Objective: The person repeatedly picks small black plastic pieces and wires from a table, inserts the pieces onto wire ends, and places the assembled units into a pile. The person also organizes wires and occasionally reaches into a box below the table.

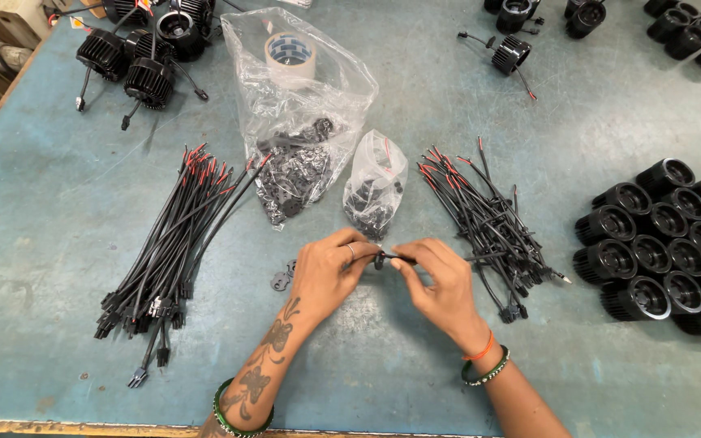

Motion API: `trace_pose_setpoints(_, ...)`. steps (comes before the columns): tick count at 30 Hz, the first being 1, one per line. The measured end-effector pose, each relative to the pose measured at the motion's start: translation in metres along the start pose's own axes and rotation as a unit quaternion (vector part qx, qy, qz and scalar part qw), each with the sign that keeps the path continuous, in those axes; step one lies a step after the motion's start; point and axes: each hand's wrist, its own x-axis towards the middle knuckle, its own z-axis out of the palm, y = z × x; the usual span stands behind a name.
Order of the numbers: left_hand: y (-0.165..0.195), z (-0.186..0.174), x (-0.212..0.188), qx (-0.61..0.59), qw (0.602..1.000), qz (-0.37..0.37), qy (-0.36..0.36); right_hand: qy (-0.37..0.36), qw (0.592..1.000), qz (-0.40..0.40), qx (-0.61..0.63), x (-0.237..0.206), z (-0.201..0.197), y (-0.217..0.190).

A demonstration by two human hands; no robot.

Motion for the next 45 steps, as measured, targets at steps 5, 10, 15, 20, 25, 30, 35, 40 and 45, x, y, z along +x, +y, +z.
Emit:
trace_pose_setpoints(5,-0.004,0.002,-0.003,0.045,0.998,0.037,-0.013,0.003,0.998,-0.032,-0.058,0.002,-0.001,0.000)
trace_pose_setpoints(10,-0.009,0.007,-0.006,0.122,0.987,0.082,-0.067,-0.030,0.980,-0.135,-0.141,0.000,0.001,0.001)
trace_pose_setpoints(15,-0.014,0.016,-0.010,0.126,0.987,0.081,-0.059,-0.059,0.968,-0.170,-0.177,-0.002,0.001,0.000)
trace_pose_setpoints(20,-0.015,0.022,-0.013,0.131,0.985,0.109,-0.011,-0.052,0.967,-0.178,-0.173,-0.005,-0.002,0.002)
trace_pose_setpoints(25,-0.008,0.024,-0.014,0.126,0.988,0.084,-0.001,-0.043,0.976,-0.165,-0.139,-0.005,-0.001,0.007)
trace_pose_setpoints(30,-0.013,0.020,-0.007,-0.114,0.990,-0.071,-0.047,0.021,0.980,-0.143,-0.139,-0.003,0.001,0.009)
trace_pose_setpoints(35,-0.031,0.022,-0.003,-0.468,0.839,-0.251,-0.121,0.055,0.966,-0.189,-0.166,-0.005,-0.004,0.006)
trace_pose_setpoints(40,-0.038,0.032,-0.006,-0.500,0.819,-0.269,-0.082,0.044,0.976,-0.158,-0.142,-0.007,0.000,0.000)
trace_pose_setpoints(45,-0.040,0.034,-0.006,-0.489,0.850,-0.191,-0.045,0.014,0.999,0.033,0.033,-0.009,0.007,-0.001)
